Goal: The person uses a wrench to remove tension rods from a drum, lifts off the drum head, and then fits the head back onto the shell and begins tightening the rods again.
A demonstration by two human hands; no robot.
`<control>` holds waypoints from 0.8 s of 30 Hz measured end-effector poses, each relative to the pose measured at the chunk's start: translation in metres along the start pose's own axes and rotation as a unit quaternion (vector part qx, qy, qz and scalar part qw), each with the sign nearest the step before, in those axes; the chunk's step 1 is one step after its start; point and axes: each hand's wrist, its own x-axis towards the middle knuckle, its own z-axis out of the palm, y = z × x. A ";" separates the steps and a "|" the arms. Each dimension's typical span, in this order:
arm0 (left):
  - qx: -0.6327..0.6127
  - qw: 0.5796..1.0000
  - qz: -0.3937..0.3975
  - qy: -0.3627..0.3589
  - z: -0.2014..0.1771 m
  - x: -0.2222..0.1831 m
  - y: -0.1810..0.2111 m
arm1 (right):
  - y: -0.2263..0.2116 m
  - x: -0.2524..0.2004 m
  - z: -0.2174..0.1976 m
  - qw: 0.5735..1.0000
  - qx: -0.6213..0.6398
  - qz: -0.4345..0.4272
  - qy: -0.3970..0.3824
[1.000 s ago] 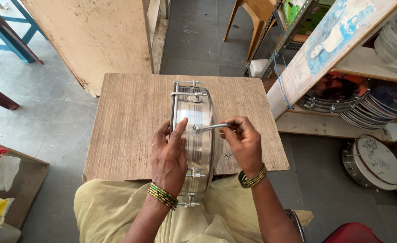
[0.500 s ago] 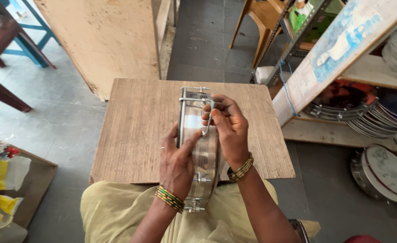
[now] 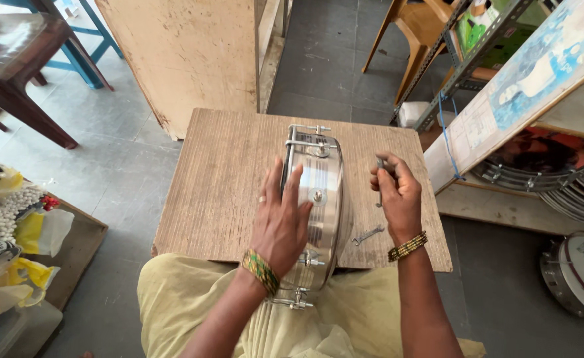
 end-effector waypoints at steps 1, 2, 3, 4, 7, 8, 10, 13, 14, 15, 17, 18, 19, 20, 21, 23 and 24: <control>-0.007 1.000 0.003 -0.011 0.003 0.011 -0.004 | 0.022 -0.002 -0.011 0.997 -0.068 0.020 0.011; -0.013 1.000 0.006 -0.022 0.007 0.026 -0.010 | 0.048 -0.003 -0.018 0.990 -0.136 0.041 0.020; 0.015 0.998 -0.005 -0.056 0.010 0.038 -0.016 | 0.074 -0.007 -0.026 0.982 -0.184 0.043 0.019; 0.043 0.995 -0.014 -0.090 0.012 0.050 -0.023 | 0.102 -0.007 -0.033 0.972 -0.232 0.045 0.016; 0.004 0.992 0.003 -0.125 0.017 0.068 -0.033 | 0.178 -0.019 -0.063 0.936 -0.339 0.092 0.025; -0.004 0.992 0.008 -0.126 0.017 0.070 -0.033 | 0.200 -0.020 -0.073 0.933 -0.334 0.124 0.044; 0.002 0.992 0.012 -0.130 0.013 0.073 -0.028 | 0.243 -0.021 -0.086 0.927 -0.316 0.184 0.081; 0.032 0.989 -0.002 -0.143 0.006 0.079 -0.018 | 0.287 -0.017 -0.091 0.956 -0.066 0.244 0.151; 0.036 0.988 -0.011 -0.150 0.004 0.080 -0.016 | 0.298 -0.019 -0.094 0.947 -0.069 0.270 0.158; 0.040 0.987 -0.021 -0.157 0.002 0.081 -0.013 | 0.306 -0.020 -0.093 0.939 -0.072 0.295 0.163; 0.039 0.989 -0.007 -0.145 0.000 0.081 -0.012 | 0.316 -0.026 -0.093 0.933 -0.129 0.290 0.172; 0.038 0.990 0.000 -0.139 0.000 0.081 -0.012 | 0.319 -0.031 -0.092 0.932 -0.183 0.258 0.175; 0.034 0.990 0.002 -0.136 0.000 0.081 -0.013 | 0.321 -0.036 -0.092 0.928 -0.237 0.226 0.177; 0.030 0.991 0.004 -0.132 -0.001 0.080 -0.013 | 0.321 -0.043 -0.092 0.919 -0.265 0.222 0.187; 0.025 0.991 0.006 -0.129 -0.001 0.079 -0.014 | 0.320 -0.050 -0.089 0.910 -0.292 0.219 0.197; 0.030 0.992 0.001 -0.124 0.000 0.077 -0.013 | 0.315 -0.066 -0.082 0.898 -0.350 0.209 0.168; 0.033 0.992 -0.001 -0.121 0.000 0.077 -0.013 | 0.311 -0.075 -0.077 0.894 -0.379 0.204 0.129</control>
